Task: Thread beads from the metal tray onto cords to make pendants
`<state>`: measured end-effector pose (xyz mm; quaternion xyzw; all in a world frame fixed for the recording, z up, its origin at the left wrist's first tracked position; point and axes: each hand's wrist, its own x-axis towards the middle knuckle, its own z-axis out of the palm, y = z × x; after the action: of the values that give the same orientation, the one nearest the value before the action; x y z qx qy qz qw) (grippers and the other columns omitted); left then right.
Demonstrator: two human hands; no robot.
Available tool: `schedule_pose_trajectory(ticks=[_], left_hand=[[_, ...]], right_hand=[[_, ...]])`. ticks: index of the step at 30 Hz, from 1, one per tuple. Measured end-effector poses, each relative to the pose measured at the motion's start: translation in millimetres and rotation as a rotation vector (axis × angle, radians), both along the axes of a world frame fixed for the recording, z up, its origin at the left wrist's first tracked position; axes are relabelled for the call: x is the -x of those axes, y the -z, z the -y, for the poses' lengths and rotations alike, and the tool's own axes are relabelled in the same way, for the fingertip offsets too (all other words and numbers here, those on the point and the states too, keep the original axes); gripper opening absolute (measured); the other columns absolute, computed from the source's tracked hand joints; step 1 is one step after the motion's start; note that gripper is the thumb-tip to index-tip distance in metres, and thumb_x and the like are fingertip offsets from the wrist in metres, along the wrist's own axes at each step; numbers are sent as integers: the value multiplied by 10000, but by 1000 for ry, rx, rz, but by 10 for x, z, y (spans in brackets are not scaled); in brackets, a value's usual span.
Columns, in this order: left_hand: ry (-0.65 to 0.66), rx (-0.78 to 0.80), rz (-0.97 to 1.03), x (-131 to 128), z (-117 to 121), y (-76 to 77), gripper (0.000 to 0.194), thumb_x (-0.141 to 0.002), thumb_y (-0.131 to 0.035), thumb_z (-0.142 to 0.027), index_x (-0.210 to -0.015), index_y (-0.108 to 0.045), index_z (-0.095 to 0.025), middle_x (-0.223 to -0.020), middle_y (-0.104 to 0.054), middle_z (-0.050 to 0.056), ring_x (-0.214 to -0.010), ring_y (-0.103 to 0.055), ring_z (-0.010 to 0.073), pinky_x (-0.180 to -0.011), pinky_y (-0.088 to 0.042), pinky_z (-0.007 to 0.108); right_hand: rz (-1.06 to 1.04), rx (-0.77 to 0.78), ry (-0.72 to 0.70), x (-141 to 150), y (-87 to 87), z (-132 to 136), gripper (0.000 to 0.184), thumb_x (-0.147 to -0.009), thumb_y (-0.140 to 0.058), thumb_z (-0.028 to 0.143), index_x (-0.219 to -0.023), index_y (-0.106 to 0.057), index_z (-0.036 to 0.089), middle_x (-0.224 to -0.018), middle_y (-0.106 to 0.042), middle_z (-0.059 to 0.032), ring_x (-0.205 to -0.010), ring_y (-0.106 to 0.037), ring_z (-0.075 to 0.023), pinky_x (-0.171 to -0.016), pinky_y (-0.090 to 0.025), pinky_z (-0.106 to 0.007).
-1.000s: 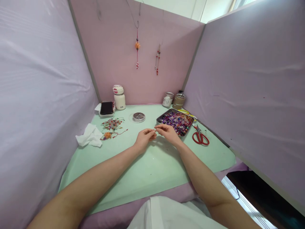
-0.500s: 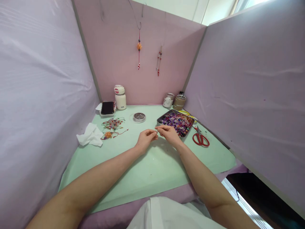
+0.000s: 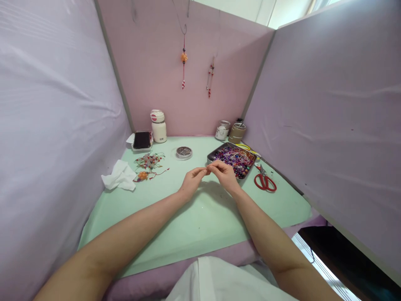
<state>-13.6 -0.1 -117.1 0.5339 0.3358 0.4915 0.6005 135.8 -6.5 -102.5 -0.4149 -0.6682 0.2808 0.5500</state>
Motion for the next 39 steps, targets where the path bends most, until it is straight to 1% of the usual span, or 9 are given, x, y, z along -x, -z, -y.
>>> schedule_pose_trajectory(ticks=[5, 12, 17, 22, 28, 31, 34, 36, 39], left_hand=[[53, 13, 31, -2, 11, -17, 286, -697, -681, -380, -856, -712, -144, -900, -710, 109, -898, -642, 213, -908, -427, 376], [61, 78, 107, -24, 27, -35, 269, -662, -721, -368, -802, -689, -140, -808, -703, 82, -807, -656, 189, -889, -456, 385], [31, 169, 126, -58, 68, -62, 282, -621, -752, -355, -780, -678, -133, -761, -686, 65, -745, -642, 162, -881, -466, 388], [-29, 211, 131, -74, 99, -73, 279, -597, -766, -351, -756, -678, -139, -693, -646, 35, -676, -599, 123, -836, -485, 361], [-93, 250, 173, -67, 82, -41, 267, -600, -768, -341, -755, -669, -148, -721, -628, 23, -689, -576, 96, -823, -492, 328], [-113, 260, 156, -60, 58, -10, 269, -609, -762, -347, -748, -654, -144, -711, -619, 24, -678, -574, 95, -801, -497, 317], [-105, 274, 142, -55, 38, 29, 284, -610, -760, -355, -759, -644, -143, -715, -619, 29, -669, -573, 96, -774, -503, 304], [-92, 282, 134, -53, 35, 43, 293, -610, -760, -360, -768, -643, -143, -715, -616, 28, -666, -572, 95, -763, -504, 297], [-77, 287, 120, -53, 51, 34, 296, -610, -760, -367, -767, -644, -144, -717, -615, 24, -662, -568, 90, -762, -504, 293]], right_hand=[[1, 23, 63, -12, 13, -7, 224, -794, -590, 400, -748, -662, 193, -751, -604, -31, -718, -552, -151, -700, -451, -300], [0, 17, 68, -21, 11, -13, 217, -796, -586, 386, -761, -667, 188, -772, -613, -32, -751, -545, -154, -729, -433, -300], [-20, 0, 40, -30, 21, -26, 172, -796, -597, 340, -759, -676, 192, -761, -609, -20, -731, -541, -142, -713, -419, -288], [2, 15, 49, -24, 27, -38, 184, -786, -597, 349, -770, -691, 191, -782, -635, -31, -758, -559, -154, -732, -428, -295], [7, 76, 90, -13, 0, -29, 208, -768, -594, 366, -792, -693, 185, -807, -651, -41, -750, -559, -154, -704, -437, -288], [-19, 98, 129, -126, -79, -72, 267, -758, -592, 393, -895, -683, 182, -823, -655, -41, -724, -554, -146, -677, -439, -277], [-43, 73, 283, -357, -186, -171, 318, -759, -576, 408, -950, -659, 168, -816, -659, -42, -687, -550, -141, -652, -436, -273], [54, 56, 358, -533, -236, -261, 287, -760, -571, 387, -909, -662, 159, -822, -668, -49, -691, -557, -147, -664, -438, -278], [355, 104, 381, -724, -238, -416, 186, -757, -567, 286, -834, -683, 162, -813, -688, -53, -699, -580, -160, -695, -439, -285]])
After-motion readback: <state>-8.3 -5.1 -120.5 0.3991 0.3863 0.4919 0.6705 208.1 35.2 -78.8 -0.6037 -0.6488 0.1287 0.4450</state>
